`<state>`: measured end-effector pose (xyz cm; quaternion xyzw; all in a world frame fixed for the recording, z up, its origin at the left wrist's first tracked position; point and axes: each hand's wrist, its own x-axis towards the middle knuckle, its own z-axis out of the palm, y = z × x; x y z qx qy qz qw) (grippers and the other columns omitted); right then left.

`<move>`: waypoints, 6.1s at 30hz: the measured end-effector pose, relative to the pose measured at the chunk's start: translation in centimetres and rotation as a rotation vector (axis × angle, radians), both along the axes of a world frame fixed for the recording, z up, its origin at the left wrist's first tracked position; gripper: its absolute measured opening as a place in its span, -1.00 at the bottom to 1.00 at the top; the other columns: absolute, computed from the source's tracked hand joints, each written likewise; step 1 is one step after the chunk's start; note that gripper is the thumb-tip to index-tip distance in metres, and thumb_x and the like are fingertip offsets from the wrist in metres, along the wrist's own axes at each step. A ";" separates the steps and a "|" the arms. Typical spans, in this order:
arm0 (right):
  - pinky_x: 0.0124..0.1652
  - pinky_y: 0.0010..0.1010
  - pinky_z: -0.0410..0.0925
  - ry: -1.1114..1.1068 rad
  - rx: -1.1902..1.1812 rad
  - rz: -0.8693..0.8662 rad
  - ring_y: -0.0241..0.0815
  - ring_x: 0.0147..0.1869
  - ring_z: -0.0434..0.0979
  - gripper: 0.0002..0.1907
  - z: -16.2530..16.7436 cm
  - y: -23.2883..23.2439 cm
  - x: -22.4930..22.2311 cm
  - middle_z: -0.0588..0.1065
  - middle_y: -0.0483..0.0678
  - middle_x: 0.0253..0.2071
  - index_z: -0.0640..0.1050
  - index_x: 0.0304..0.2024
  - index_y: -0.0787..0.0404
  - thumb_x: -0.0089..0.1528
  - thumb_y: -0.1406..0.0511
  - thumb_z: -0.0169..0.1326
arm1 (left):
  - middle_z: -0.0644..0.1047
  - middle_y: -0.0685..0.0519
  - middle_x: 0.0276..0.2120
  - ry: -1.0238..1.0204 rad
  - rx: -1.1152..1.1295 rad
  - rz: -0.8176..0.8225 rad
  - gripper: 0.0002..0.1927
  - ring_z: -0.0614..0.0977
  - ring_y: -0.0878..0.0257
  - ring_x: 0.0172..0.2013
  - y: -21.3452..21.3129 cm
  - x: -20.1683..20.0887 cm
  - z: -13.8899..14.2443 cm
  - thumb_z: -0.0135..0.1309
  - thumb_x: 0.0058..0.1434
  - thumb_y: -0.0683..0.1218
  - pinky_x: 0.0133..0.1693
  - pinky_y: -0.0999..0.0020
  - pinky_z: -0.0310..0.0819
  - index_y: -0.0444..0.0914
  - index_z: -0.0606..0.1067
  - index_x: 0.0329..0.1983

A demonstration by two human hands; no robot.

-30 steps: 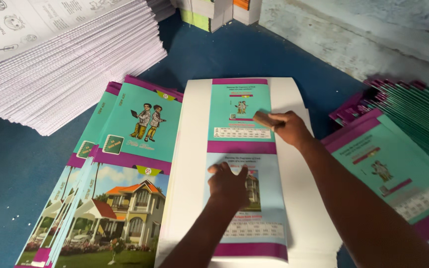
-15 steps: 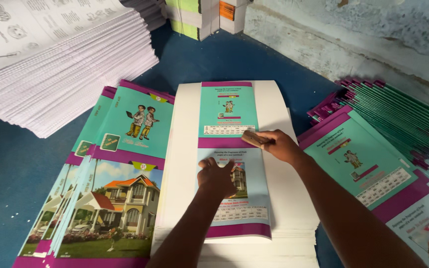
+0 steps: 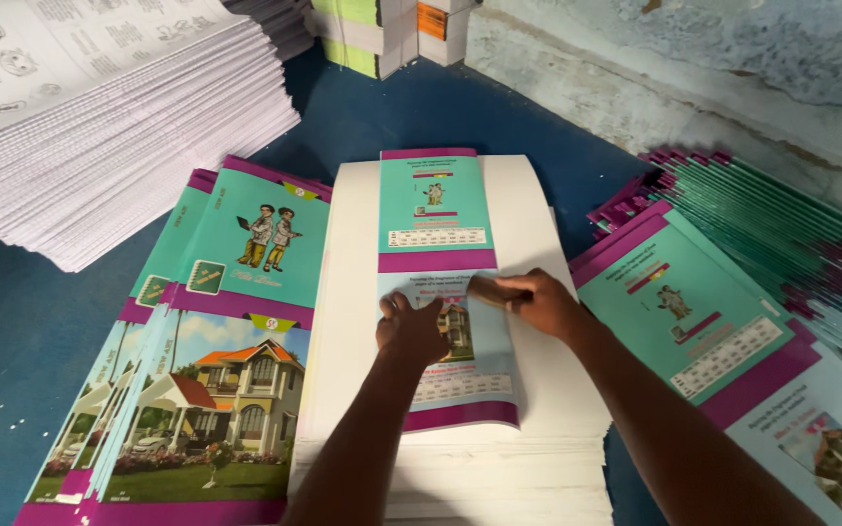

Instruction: The person folds the pages of a book using a small rectangular tool to create a crease. They repeat this process for multiple books, stacking the folded books on the left side.

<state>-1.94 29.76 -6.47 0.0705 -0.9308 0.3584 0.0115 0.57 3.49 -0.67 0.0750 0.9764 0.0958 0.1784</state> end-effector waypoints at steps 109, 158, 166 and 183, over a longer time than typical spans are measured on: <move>0.09 -0.16 0.42 -0.298 0.091 -0.345 0.15 0.07 0.65 -0.16 0.7 4.5 15.4 0.60 0.29 -0.01 0.49 0.19 0.39 0.14 -0.14 0.17 | 0.63 -0.30 -0.28 0.467 0.401 0.364 -0.68 0.70 -0.14 -0.27 -30.7 5.9 7.6 -0.09 0.36 -0.05 -0.11 -0.01 0.59 -0.26 0.63 -0.05; -0.11 -0.21 0.50 -0.340 -0.463 -0.566 -0.14 0.05 0.51 -0.36 10.2 3.0 14.9 0.51 0.06 0.09 0.38 0.38 0.12 0.23 0.35 0.16 | 0.67 -0.18 -0.34 0.078 0.952 0.576 -0.60 0.69 0.17 -0.46 -17.8 4.1 -2.6 0.24 0.10 -0.17 -0.48 0.31 0.60 -0.43 0.59 0.01; 0.03 -0.27 0.42 -0.213 -0.225 -0.434 -0.11 0.03 0.59 -0.36 10.4 2.8 15.3 0.60 0.11 0.09 0.45 0.36 0.09 0.20 0.39 0.17 | 0.69 -0.17 -0.32 0.069 0.698 0.565 -0.50 0.72 0.12 -0.36 -15.6 6.8 -2.7 0.23 0.04 -0.19 -0.26 0.25 0.61 -0.21 0.58 0.12; 0.24 -0.09 0.27 -0.339 -0.573 -0.336 0.10 0.24 0.43 -0.27 15.7 0.3 16.6 0.44 0.19 0.09 0.35 0.26 0.25 0.01 0.35 0.18 | 0.62 -0.16 -0.04 0.014 0.444 0.475 -0.45 0.68 -0.05 -0.03 -12.9 8.7 -0.1 0.07 0.08 -0.14 0.04 0.08 0.57 -0.06 0.48 0.21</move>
